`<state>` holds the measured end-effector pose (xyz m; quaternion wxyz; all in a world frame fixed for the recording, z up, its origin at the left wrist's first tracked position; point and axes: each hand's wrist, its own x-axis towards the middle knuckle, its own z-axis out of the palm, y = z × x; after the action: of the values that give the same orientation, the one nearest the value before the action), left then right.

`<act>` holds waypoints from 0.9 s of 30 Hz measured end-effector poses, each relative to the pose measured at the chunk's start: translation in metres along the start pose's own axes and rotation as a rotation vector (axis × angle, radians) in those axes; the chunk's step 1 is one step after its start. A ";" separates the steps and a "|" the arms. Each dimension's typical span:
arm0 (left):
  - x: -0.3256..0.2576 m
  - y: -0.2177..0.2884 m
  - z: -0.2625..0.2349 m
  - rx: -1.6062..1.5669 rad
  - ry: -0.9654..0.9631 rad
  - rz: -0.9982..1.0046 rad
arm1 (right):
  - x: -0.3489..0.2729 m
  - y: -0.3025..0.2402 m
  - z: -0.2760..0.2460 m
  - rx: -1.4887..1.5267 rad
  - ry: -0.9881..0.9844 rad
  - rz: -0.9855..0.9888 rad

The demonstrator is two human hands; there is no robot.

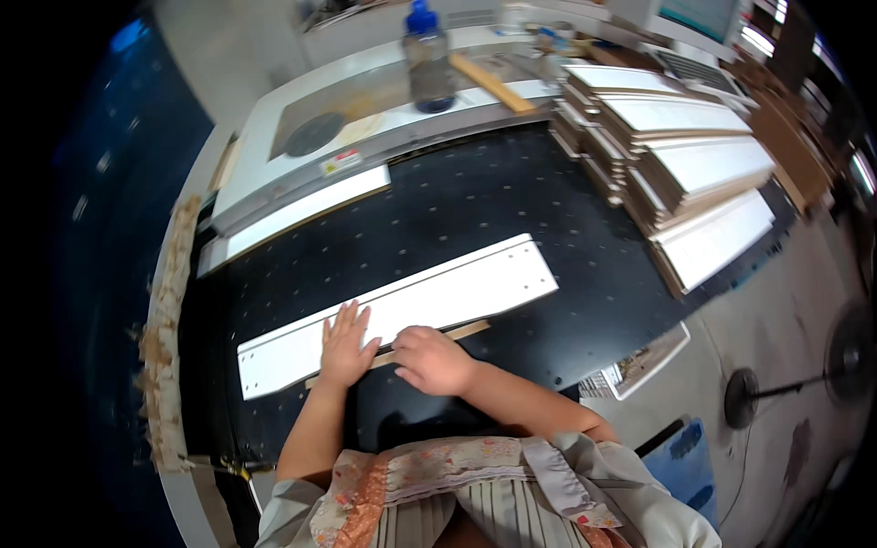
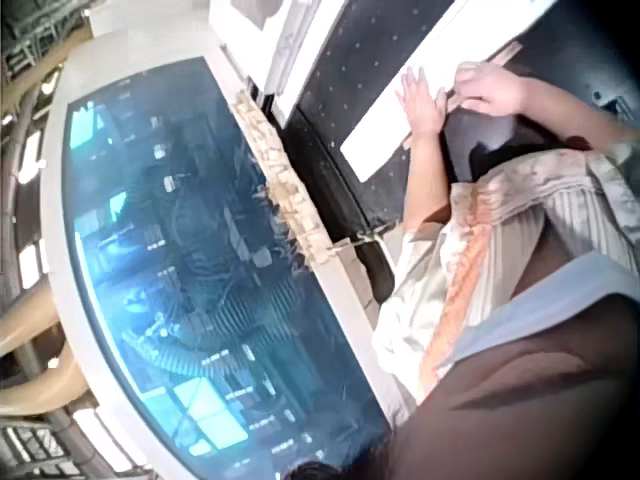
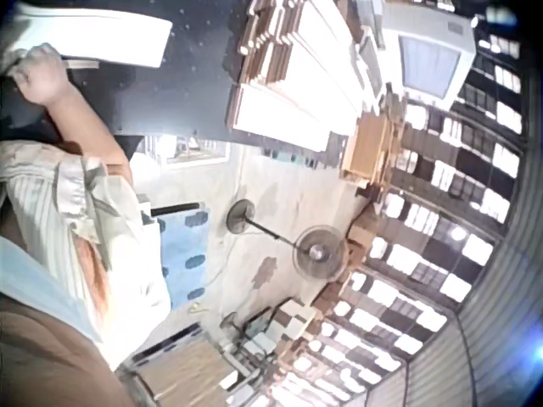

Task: The person cleans holes in wooden panels using an air blow gun and stacks the panels onto a pallet by hand.

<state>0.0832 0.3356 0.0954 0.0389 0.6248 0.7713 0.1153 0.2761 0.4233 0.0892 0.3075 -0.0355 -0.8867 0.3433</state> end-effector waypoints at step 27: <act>0.030 -0.031 -0.006 0.032 -0.158 0.172 | -0.441 0.006 0.001 1.104 2.177 1.427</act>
<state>0.0454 0.3579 0.0971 0.0794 0.6962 0.7113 0.0562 0.6308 0.3068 -0.1449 0.5650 -0.5901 0.2454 0.5219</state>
